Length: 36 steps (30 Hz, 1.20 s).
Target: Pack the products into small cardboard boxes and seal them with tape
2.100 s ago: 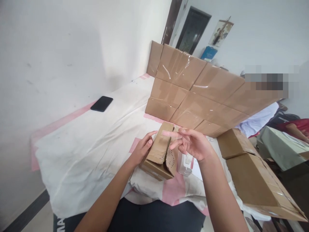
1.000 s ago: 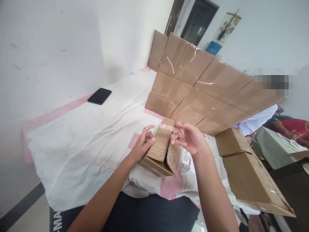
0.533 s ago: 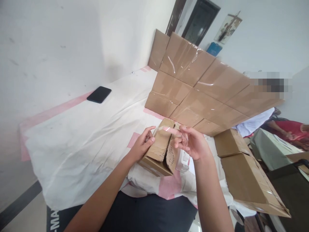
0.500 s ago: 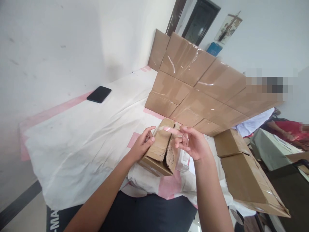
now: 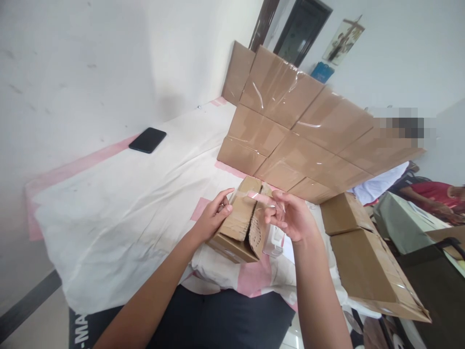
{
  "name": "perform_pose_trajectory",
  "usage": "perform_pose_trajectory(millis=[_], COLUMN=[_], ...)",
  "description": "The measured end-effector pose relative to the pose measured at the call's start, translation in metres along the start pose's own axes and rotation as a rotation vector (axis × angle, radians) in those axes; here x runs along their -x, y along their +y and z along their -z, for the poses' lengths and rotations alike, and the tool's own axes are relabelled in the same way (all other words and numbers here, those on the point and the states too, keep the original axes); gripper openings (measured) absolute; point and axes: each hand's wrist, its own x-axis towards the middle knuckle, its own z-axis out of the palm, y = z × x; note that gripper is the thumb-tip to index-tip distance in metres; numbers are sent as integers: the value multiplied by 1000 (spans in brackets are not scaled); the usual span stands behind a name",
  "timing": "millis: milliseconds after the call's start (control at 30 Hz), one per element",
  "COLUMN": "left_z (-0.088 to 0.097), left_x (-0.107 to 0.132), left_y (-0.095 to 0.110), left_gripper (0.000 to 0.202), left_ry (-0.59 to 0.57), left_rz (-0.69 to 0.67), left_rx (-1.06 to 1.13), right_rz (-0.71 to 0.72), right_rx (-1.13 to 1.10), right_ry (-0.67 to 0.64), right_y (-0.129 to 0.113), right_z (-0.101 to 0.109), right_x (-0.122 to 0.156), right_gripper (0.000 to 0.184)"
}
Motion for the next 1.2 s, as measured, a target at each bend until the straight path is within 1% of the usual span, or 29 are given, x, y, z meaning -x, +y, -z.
perform_pose_trajectory(millis=[167,333,467,633,767,900,1067,1200], left_z=[0,1,2,2,1,1,1,2], left_x=[0,0,-1,-1,-1,-1,-1,-1], left_y=[-1,0,1,2,1,2,3,5], left_gripper=[59,54,51,49,49,48,49,50], left_ry=[2,-12,-12,-11,-8,-2,-6,-11], left_rz=[-14,-37,-48,-33,-27,-27,-27,-31], left_rx=[-4,-43,-52,-63,-70,-68,-93,-100], right_rz=[0,1,7,35,49,35,33,25], right_rx=[-13,-15,-5,28,48,49,47,33], right_ry=[18,27,1,-2,4,46,94,119], right_y=[2,4,6,7,7,4,3,5], right_z=[1,3,4,4,6,8,10,12], right_x=[-1,0,1,0,-1,-1,0,0], right_gripper=[36,44,46,39,44,45,35,36])
